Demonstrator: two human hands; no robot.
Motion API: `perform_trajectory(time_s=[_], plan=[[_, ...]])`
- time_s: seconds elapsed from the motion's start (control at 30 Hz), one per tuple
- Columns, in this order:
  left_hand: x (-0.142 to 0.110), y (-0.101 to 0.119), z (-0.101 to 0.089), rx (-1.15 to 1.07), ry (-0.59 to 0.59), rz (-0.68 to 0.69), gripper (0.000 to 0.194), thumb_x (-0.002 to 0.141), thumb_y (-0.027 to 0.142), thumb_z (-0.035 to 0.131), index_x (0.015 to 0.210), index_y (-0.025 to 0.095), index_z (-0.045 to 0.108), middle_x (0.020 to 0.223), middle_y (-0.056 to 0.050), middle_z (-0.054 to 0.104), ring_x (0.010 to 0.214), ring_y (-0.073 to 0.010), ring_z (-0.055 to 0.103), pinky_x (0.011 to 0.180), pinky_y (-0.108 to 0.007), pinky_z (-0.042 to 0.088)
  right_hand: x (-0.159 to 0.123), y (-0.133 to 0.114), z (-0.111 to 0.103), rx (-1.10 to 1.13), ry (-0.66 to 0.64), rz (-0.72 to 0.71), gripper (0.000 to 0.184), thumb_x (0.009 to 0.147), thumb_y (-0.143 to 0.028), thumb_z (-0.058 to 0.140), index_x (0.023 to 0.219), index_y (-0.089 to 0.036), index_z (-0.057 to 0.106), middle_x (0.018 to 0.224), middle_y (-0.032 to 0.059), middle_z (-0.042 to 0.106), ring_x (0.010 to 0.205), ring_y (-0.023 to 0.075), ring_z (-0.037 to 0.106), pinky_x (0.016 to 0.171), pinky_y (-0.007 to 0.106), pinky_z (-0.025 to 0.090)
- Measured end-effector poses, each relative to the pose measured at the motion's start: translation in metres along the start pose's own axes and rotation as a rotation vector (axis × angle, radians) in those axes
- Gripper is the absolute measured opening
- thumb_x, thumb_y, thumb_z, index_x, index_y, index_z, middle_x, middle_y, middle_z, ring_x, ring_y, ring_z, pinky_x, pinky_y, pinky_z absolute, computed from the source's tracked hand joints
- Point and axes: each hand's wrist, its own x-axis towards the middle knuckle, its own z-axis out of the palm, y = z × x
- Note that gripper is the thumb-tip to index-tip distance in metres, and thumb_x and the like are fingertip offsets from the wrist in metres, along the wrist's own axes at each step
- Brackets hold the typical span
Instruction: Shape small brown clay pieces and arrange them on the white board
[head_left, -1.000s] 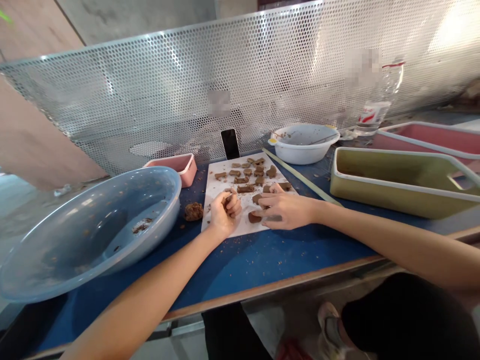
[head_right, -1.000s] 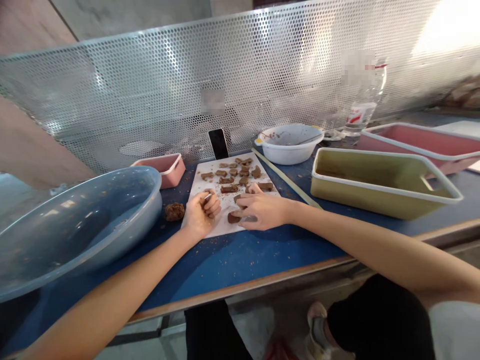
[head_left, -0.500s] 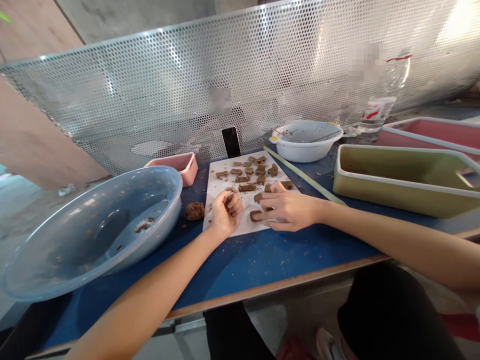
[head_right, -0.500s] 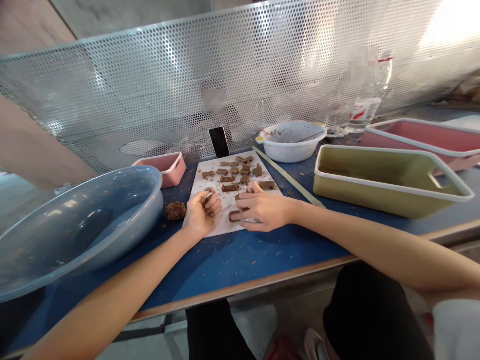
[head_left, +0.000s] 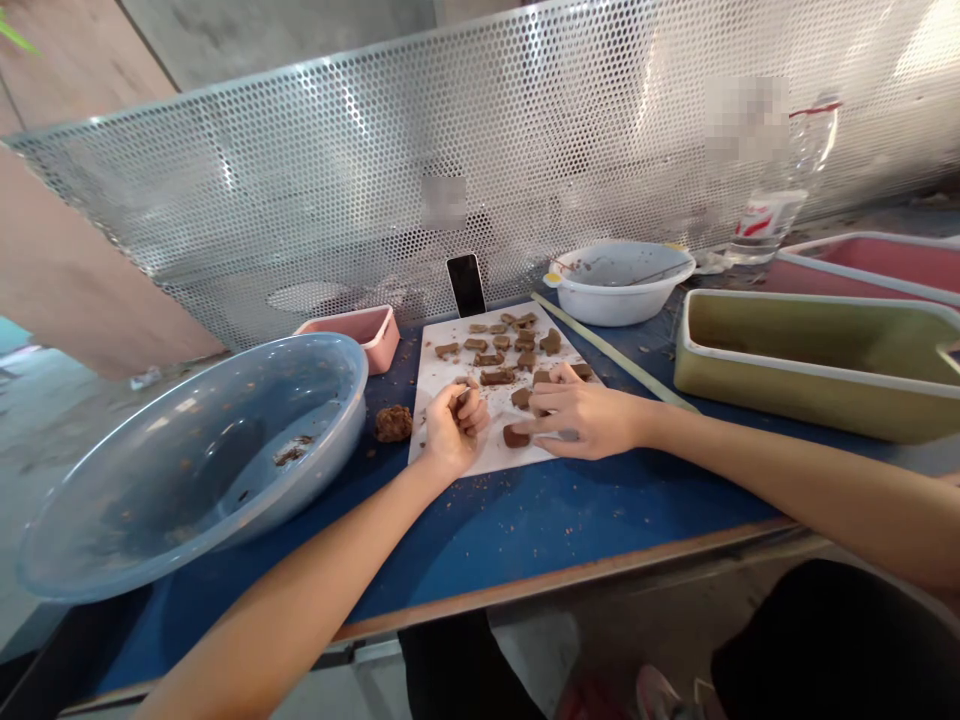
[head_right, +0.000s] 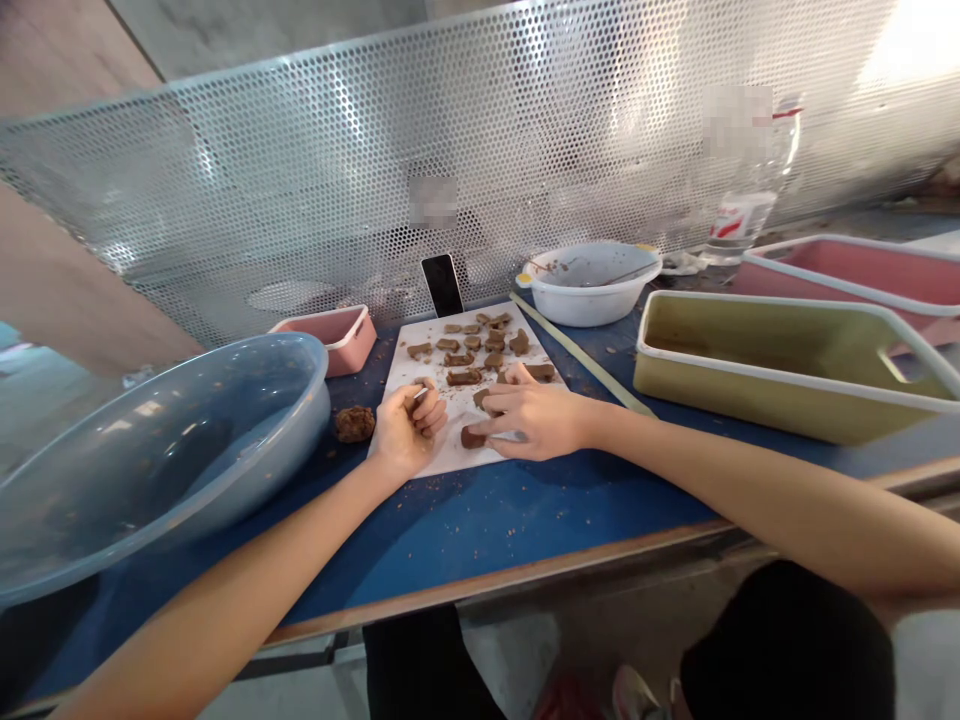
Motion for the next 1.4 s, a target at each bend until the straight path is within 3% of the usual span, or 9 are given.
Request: perform_trajectory(time_s=[0.13,0.4,0.6,1.03,1.4], plan=[[0.0,0.0,0.0,-0.004,0.003,-0.012,0.007,0.084,0.013,0.065,0.08,0.019,0.061,0.054,0.01,0.021,0.043,-0.0081,0.016,0.043,-0.023,0.013,0.0,-0.002,0.003,0.043,-0.071,0.04,0.033,0.118,-0.037,0.056,0.125,-0.022,0.084,0.094,0.0048,0.067,0.093,0.0214,0.055,0.088,0.041,0.03],[0.001,0.0,0.0,0.012,-0.01,0.0,0.009,0.085,0.013,0.062,0.078,0.018,0.063,0.053,0.01,0.021,0.043,-0.008,0.015,0.043,-0.024,0.013,0.002,-0.003,0.012,-0.033,0.084,0.135,0.038,0.116,-0.046,0.06,0.142,-0.023,0.076,0.106,0.0088,0.071,0.1,0.0246,0.058,0.088,0.041,0.031],[-0.001,0.001,0.002,0.014,0.009,-0.011,0.008,0.084,0.013,0.062,0.078,0.018,0.062,0.053,0.01,0.021,0.042,-0.0078,0.017,0.043,-0.024,0.013,0.004,-0.005,0.015,-0.038,0.09,0.147,0.034,0.115,-0.045,0.063,0.135,-0.023,0.079,0.106,0.0089,0.07,0.1,0.0252,0.058,0.089,0.04,0.031],[-0.001,0.001,0.003,0.043,-0.011,0.004,0.01,0.085,0.014,0.06,0.076,0.017,0.064,0.051,0.009,0.024,0.043,-0.0082,0.015,0.042,-0.024,0.014,0.004,-0.008,0.013,-0.007,0.054,0.134,0.032,0.116,-0.045,0.06,0.127,-0.023,0.081,0.104,0.0085,0.066,0.099,0.025,0.057,0.09,0.041,0.032],[0.001,0.002,-0.001,0.046,-0.037,0.009,0.017,0.088,0.012,0.057,0.075,0.016,0.067,0.051,0.009,0.025,0.043,-0.0084,0.016,0.043,-0.025,0.014,0.003,-0.005,0.011,0.025,-0.052,0.1,0.031,0.115,-0.045,0.065,0.133,-0.025,0.082,0.104,0.0081,0.066,0.102,0.0253,0.059,0.089,0.042,0.03]])
